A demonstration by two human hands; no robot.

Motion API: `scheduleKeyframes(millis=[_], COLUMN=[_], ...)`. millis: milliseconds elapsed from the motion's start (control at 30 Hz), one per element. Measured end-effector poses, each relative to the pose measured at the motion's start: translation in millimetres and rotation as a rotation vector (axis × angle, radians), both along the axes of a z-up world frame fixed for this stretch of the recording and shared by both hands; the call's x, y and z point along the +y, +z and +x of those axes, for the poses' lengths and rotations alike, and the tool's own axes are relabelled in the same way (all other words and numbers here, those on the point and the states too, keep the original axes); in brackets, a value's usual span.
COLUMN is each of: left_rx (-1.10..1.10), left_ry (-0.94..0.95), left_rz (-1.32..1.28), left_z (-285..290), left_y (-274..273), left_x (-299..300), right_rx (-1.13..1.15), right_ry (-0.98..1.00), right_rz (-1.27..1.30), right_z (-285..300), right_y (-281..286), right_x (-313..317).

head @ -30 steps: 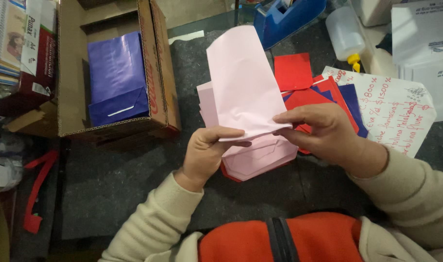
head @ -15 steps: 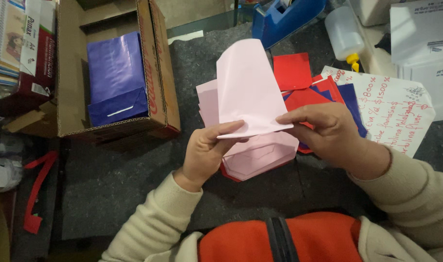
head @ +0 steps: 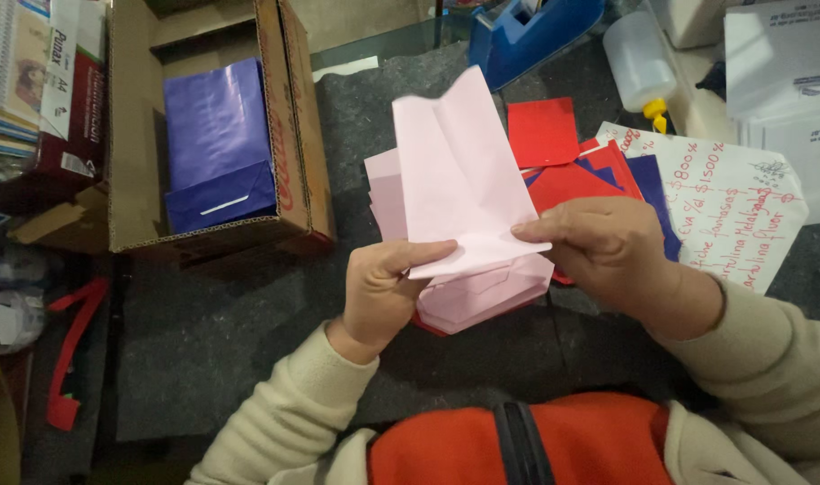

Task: The person folds pink sheets of paper into small rectangular packets by hand. They fold the sides inward, then fold the bottom and top edges up to create a sealed packet, and place the finished items into a cardboard box.

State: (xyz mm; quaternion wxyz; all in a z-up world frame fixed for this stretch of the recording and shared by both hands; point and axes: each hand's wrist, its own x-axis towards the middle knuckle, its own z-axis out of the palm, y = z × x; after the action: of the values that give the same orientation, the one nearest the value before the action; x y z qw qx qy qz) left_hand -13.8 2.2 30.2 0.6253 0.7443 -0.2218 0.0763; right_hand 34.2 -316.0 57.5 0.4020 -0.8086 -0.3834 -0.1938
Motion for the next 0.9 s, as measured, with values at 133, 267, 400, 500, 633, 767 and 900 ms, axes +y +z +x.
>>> scheduleKeyframes(millis=[133, 267, 400, 500, 633, 767, 900], left_rx=[0.017, -0.012, -0.145, -0.338, -0.173, 0.064, 0.384], left_ry=[0.036, 0.073, 0.232, 0.242, 0.038, 0.117, 0.35], left_rz=[0.003, -0.016, 0.19, 0.21, -0.18, -0.481, -0.448], left_z=[-0.8, -1.7, -2.2, -4.9, -13.4, -14.2, 17.5], left_y=[1.2, 3.8, 16.0, 30.2, 39.4, 29.6, 6.2], left_x=[1.9, 5.1, 7.9, 9.3, 7.5, 6.4, 8.9], right_rx=[-0.056, -0.15, -0.153, -0.063, -0.078, 0.283, 1.077], right_ry=[0.029, 0.058, 0.052, 0.03, 0.177, 0.196, 0.172], right_rz=[-0.009, -0.031, 0.014, 0.095, 0.178, 0.126, 0.405], right_z=[-0.2, -0.1, -4.6, -11.8, -14.5, -12.7, -3.3], right_y=[7.5, 18.2, 26.5, 35.1, 42.3, 43.0, 19.7], right_x=[-1.6, -3.5, -2.7, -3.9, 1.6, -1.0, 12.0])
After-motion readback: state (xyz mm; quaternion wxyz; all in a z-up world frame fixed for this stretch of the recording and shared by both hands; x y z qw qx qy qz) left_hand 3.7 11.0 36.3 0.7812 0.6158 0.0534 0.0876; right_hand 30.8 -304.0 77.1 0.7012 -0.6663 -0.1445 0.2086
